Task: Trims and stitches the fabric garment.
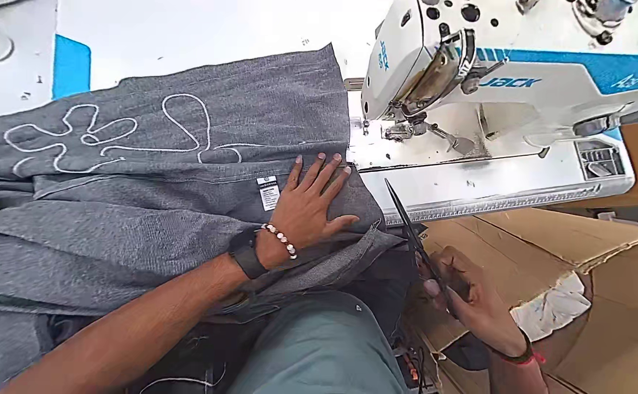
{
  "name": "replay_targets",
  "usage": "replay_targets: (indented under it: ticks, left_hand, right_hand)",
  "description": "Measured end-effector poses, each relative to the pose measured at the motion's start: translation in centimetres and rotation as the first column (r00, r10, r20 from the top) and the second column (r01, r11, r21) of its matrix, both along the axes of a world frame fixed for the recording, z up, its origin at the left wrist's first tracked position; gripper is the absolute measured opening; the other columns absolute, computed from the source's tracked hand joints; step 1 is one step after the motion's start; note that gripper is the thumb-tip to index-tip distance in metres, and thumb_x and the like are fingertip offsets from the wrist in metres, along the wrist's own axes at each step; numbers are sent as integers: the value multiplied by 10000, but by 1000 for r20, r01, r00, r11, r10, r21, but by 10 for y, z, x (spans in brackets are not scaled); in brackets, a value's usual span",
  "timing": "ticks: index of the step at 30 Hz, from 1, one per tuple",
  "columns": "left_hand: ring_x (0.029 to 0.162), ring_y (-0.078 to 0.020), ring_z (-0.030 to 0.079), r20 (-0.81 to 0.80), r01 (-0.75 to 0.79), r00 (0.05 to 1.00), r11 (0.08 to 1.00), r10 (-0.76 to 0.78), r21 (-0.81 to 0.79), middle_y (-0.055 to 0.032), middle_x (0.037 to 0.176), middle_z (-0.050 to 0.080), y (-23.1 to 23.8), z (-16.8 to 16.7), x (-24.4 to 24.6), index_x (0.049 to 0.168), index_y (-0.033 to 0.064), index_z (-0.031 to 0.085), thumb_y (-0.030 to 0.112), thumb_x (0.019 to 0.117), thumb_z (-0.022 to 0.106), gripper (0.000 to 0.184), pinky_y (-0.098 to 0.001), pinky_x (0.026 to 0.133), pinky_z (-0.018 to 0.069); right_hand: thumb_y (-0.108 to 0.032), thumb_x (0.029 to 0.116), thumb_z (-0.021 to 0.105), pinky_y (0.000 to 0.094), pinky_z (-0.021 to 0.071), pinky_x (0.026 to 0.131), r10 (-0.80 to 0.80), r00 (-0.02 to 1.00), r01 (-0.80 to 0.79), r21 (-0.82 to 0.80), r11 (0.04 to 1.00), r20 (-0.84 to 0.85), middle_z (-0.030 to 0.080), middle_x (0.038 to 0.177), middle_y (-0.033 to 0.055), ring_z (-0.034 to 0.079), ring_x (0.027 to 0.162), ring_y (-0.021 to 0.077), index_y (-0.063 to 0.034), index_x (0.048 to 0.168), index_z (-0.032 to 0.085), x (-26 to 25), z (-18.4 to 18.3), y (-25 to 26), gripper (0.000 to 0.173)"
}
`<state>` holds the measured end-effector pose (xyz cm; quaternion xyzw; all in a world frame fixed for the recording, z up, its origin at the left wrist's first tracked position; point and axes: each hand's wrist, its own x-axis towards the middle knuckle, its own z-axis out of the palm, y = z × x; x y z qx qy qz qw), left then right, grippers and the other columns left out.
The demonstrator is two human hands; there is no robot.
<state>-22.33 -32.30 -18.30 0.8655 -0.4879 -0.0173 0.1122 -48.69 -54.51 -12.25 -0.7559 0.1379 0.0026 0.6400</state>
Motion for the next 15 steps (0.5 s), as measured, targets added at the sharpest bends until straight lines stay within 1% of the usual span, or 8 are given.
replay_targets:
  ticks: [1,3,4,6,8,10,12,15]
  left_hand:
    - [1592,-307,164,7,55,998,998,-55,18,-63,1720,218,6,1,4,1623,234,345,867,890,323,969,-653,1259,80]
    - [1595,-301,148,27,120,992,992,-121,40,-56,1723,208,14,2,9,1626,262,337,868,885,324,958,-650,1259,70]
    - [1597,-304,139,33,140,989,989,-141,53,-61,1726,197,16,2,10,1628,273,330,871,880,325,957,-651,1259,66]
    - [1596,-333,128,30,165,985,984,-167,60,-85,1727,184,18,2,10,1617,339,343,863,883,343,901,-669,1254,60]
    - [1588,-392,110,15,203,979,978,-204,50,-142,1720,177,17,2,10,1574,453,383,829,908,369,765,-715,1230,51]
    - [1575,-451,95,2,243,970,969,-243,37,-193,1710,169,17,3,10,1530,531,410,792,936,387,649,-764,1198,51]
    - [1564,-488,92,0,273,962,962,-273,23,-221,1701,174,19,3,11,1502,553,440,770,952,394,592,-795,1175,56]
    - [1561,-497,92,2,284,959,958,-285,21,-226,1699,176,19,3,11,1487,566,452,769,956,388,572,-805,1167,65]
  right_hand:
    - [-488,955,700,203,439,482,-4,1000,2,-107,994,-21,547,772,-52,508,582,34,-157,972,566,-4,-3,2,357]
    - [-545,950,678,203,377,487,9,999,-21,-248,969,-48,489,706,-68,451,571,21,-155,916,563,-12,-10,2,408]
    - [-550,947,667,206,383,482,24,998,-43,-319,947,-65,488,682,-72,455,559,17,-161,885,560,-14,-12,3,409]
    - [-533,923,643,219,367,476,53,993,-95,-460,883,-103,477,661,-72,442,554,18,-170,824,559,-12,-15,6,386]
    - [-504,937,625,237,353,487,95,987,-144,-476,868,-127,458,673,-51,428,568,42,-156,812,550,-5,-17,7,378]
    - [-488,938,603,259,357,487,120,981,-183,-513,838,-153,452,671,-39,433,570,67,-152,817,545,7,-18,10,362]
    - [-465,938,595,280,363,489,138,976,-208,-544,813,-167,455,673,-27,442,574,90,-141,827,548,19,-23,14,346]
    - [-445,935,590,294,371,492,154,970,-235,-574,785,-186,464,677,-28,457,579,104,-147,844,541,33,-24,14,315]
